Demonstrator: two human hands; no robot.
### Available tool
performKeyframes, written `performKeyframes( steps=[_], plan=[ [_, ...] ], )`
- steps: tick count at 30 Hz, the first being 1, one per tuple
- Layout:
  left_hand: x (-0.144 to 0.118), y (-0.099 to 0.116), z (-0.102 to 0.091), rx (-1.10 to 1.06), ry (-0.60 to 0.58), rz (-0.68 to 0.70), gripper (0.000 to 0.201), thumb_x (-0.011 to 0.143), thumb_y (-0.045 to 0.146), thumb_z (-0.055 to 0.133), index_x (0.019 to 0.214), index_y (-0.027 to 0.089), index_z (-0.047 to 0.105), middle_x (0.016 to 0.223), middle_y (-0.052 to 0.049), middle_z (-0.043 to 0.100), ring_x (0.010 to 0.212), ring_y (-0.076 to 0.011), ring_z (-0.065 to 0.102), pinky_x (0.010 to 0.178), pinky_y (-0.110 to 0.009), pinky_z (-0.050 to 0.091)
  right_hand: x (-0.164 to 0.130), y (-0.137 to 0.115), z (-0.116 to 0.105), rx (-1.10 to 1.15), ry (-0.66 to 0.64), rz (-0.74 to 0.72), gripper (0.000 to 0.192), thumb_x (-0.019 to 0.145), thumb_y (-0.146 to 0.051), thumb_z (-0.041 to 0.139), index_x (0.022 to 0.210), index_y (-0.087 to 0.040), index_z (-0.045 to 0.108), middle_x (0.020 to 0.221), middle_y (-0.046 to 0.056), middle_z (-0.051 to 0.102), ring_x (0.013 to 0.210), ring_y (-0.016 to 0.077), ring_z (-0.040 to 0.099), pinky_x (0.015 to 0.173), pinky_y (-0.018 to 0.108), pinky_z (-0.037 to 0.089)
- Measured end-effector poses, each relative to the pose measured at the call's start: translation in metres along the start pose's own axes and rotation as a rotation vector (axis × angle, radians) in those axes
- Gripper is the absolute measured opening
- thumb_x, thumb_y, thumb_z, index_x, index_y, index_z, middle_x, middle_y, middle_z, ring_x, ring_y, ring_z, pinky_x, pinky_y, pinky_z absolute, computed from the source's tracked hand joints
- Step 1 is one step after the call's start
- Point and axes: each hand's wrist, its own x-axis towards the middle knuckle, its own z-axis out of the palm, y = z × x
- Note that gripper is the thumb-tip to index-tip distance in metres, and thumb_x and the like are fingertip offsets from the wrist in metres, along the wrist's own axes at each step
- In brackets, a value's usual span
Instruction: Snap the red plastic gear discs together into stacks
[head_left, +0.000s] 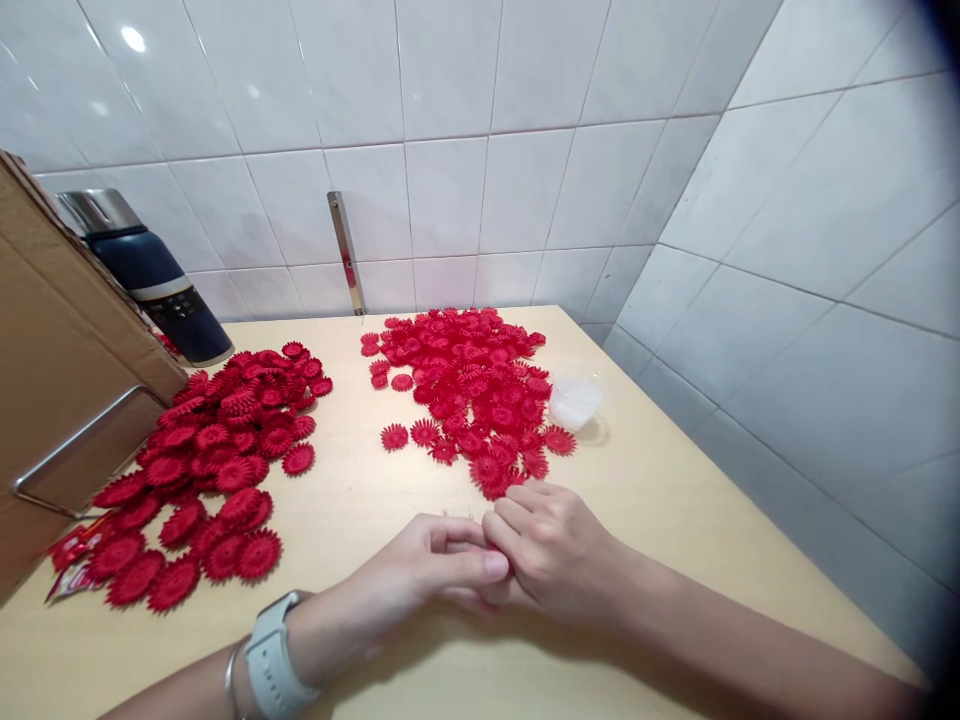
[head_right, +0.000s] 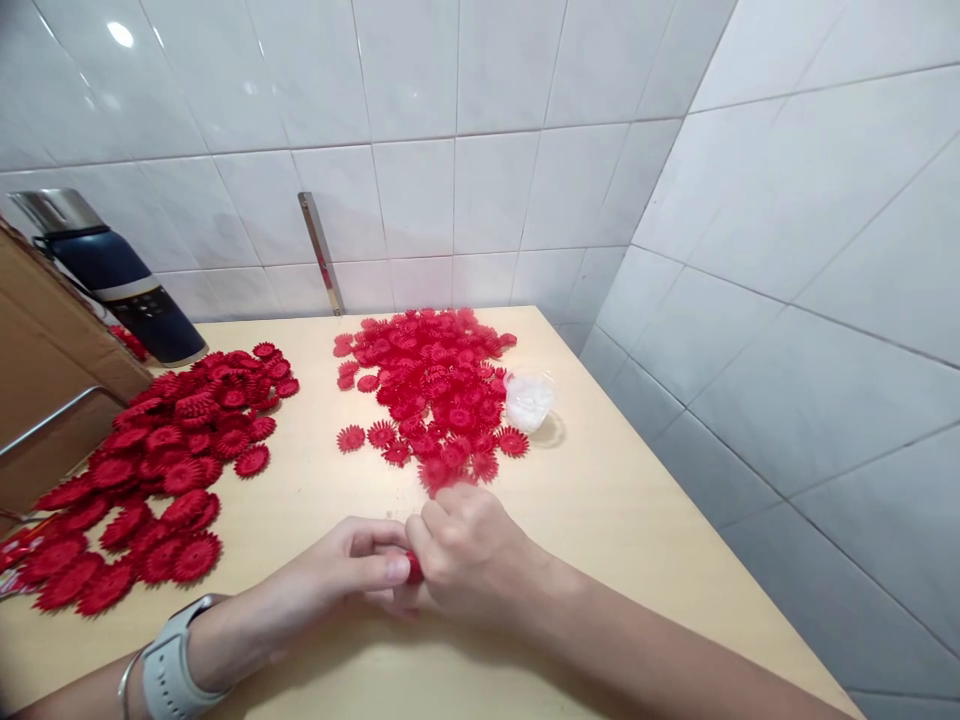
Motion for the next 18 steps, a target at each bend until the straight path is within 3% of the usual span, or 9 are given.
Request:
performKeyframes(
  steps=[7,9,13,18],
  plan=[
    [-0.0007,-0.0005,-0.0004,0.082,0.043,-0.015,0.018,0.062,0.024,0.074,0.070,0.010,0.067,0.060,0.000,0.057,0.058,-0.0081,0.053,0.061,-0.020,0.041,-0.0021,0.0028,0.0001,-0.020,-0.047,-0.129,0.031,0.080,-0.012,0.041,0.050,-0.017,0.047,0.045,0.000,0.046,0.043,0.0120,0.034,0.046,0.030,0.016],
    [0.0012,-0.0011,-0.0022,0.085,0.051,0.012,0.017,0.062,0.021,0.074,0.072,0.010,0.068,0.062,-0.001,0.059,0.057,-0.0071,0.052,0.058,-0.018,0.039,-0.0006,0.0022,-0.0009,-0.021,-0.056,-0.084,0.030,0.081,-0.017,0.041,0.051,-0.017,0.048,0.046,0.001,0.046,0.044,0.0122,0.035,0.046,0.030,0.017],
    [0.0046,-0.0011,-0.0058,0.062,0.116,0.045,0.023,0.061,0.022,0.075,0.081,0.010,0.069,0.069,-0.004,0.064,0.060,-0.0090,0.056,0.058,-0.019,0.040,0.0026,0.0001,-0.0009,-0.004,-0.029,0.137,0.034,0.075,-0.041,0.043,0.050,-0.018,0.047,0.046,0.001,0.044,0.045,0.0117,0.034,0.046,0.029,0.020],
    [0.0045,-0.0006,-0.0030,0.094,0.171,0.047,0.027,0.054,0.023,0.079,0.073,0.008,0.067,0.062,-0.004,0.064,0.057,-0.0111,0.057,0.058,-0.022,0.041,0.0002,-0.0013,0.0028,-0.020,0.086,0.115,0.033,0.072,-0.038,0.046,0.046,-0.018,0.046,0.042,0.000,0.043,0.044,0.0116,0.031,0.046,0.029,0.017]
  ],
)
